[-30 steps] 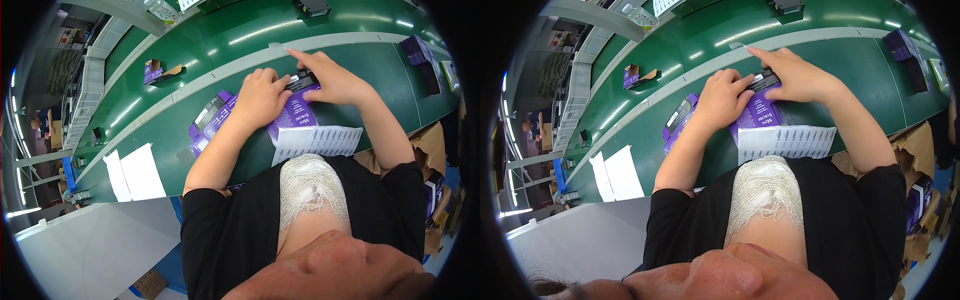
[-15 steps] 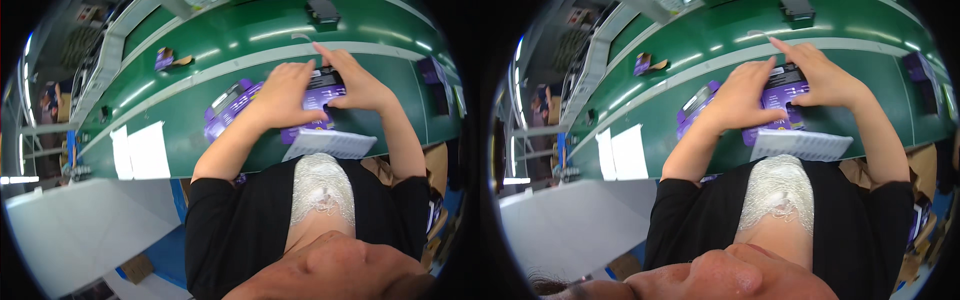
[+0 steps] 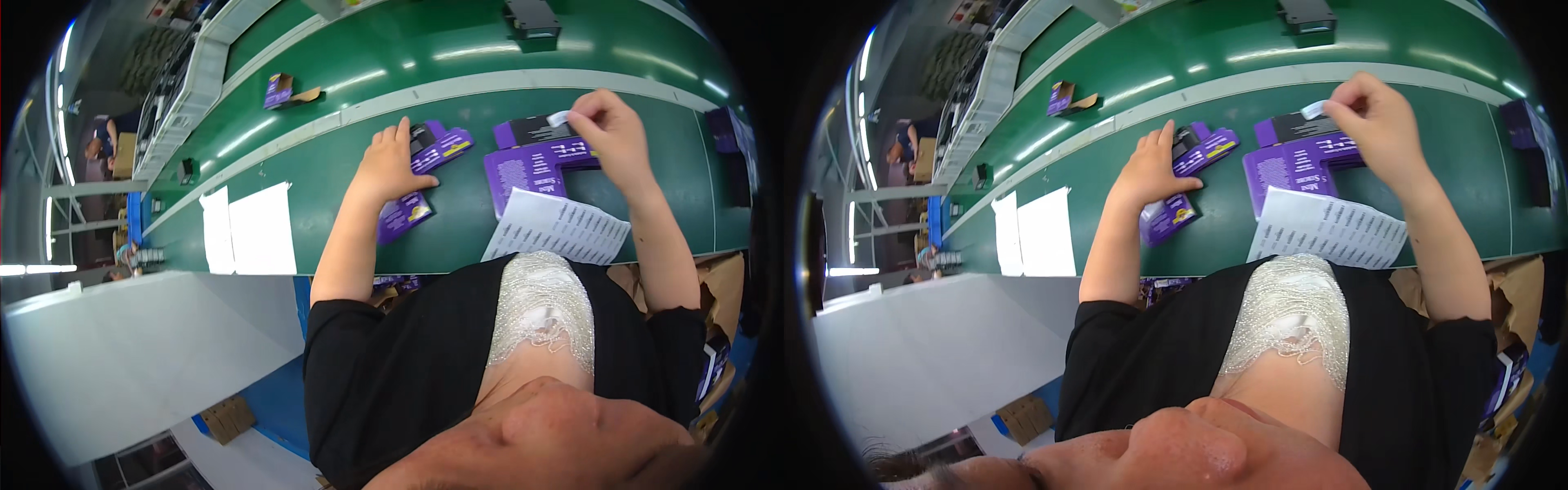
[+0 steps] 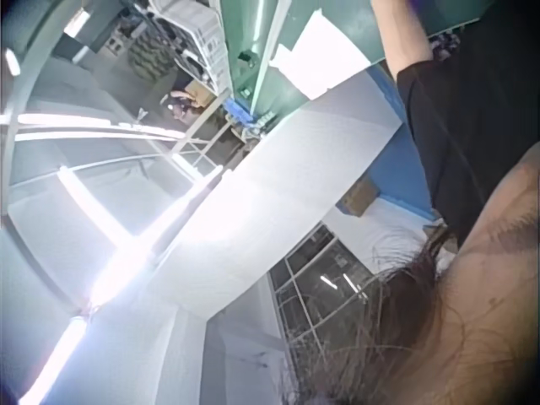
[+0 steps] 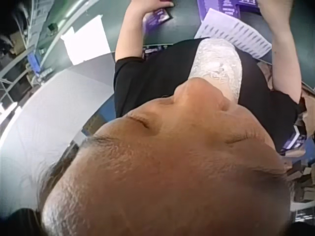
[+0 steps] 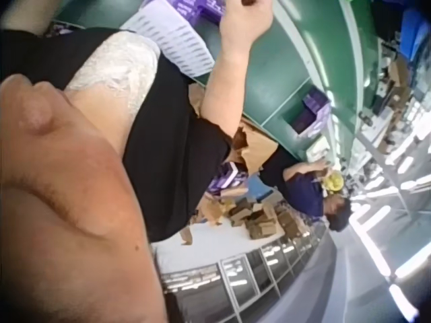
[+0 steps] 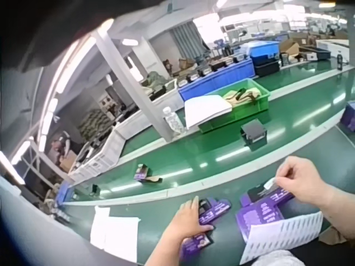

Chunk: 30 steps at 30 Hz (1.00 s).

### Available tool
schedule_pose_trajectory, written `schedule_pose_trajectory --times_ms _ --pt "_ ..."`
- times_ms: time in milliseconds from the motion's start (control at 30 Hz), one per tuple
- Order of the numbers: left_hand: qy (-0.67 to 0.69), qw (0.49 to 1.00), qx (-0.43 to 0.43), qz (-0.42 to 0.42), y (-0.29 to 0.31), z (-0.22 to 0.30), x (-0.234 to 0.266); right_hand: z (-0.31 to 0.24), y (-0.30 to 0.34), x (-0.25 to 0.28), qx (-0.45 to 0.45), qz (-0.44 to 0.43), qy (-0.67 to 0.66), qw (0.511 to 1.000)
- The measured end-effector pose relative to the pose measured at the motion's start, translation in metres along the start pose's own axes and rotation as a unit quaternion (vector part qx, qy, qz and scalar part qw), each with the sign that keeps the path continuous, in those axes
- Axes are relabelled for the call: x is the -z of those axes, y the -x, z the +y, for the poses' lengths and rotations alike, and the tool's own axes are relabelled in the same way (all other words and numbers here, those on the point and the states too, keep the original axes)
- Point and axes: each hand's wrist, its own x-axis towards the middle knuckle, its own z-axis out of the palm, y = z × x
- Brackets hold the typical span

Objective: The person retrieves flattened packaging boxes, peels barcode stickers from a sticker sheet, and applies the stickers onto each packaging box by hand.

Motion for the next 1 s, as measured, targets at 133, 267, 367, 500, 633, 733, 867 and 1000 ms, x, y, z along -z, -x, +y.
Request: schedule_pose_trajectory --times_ms 133,267,367,500,633,733,867,1000 --pt "-0.024 0.996 0.047 -0.068 -0.007 0.023 0.008 0.009 0.000 -0.015 -0.083 0.009 0.017 0.996" --pt "0.088 0.967 -0.185 0.153 -0.027 0.063 0.009 0.014 -0.008 -0.034 -0.076 0.010 0.053 0.996" --pt "0.152 0.945 -0.260 0.130 -0.038 0.091 -0.009 0.023 -0.016 -0.043 -0.077 0.000 0.055 0.996" --pt "0.178 0.953 -0.217 0.113 -0.038 0.101 -0.016 0.028 -0.019 -0.047 -0.088 -0.007 0.076 0.993" --pt "0.178 0.950 -0.222 0.128 -0.040 0.101 -0.019 0.028 -0.020 -0.047 -0.094 -0.021 0.076 0.992" --pt "0.167 0.950 -0.231 0.128 -0.041 0.100 -0.021 0.028 -0.020 -0.047 -0.093 -0.022 0.082 0.992" --pt "0.168 0.950 -0.230 0.126 -0.040 0.100 -0.020 0.029 -0.020 -0.048 -0.094 -0.023 0.096 0.991" --pt "0.155 0.948 -0.248 0.123 -0.040 0.104 -0.015 0.028 -0.020 -0.049 -0.085 -0.024 0.113 0.990"
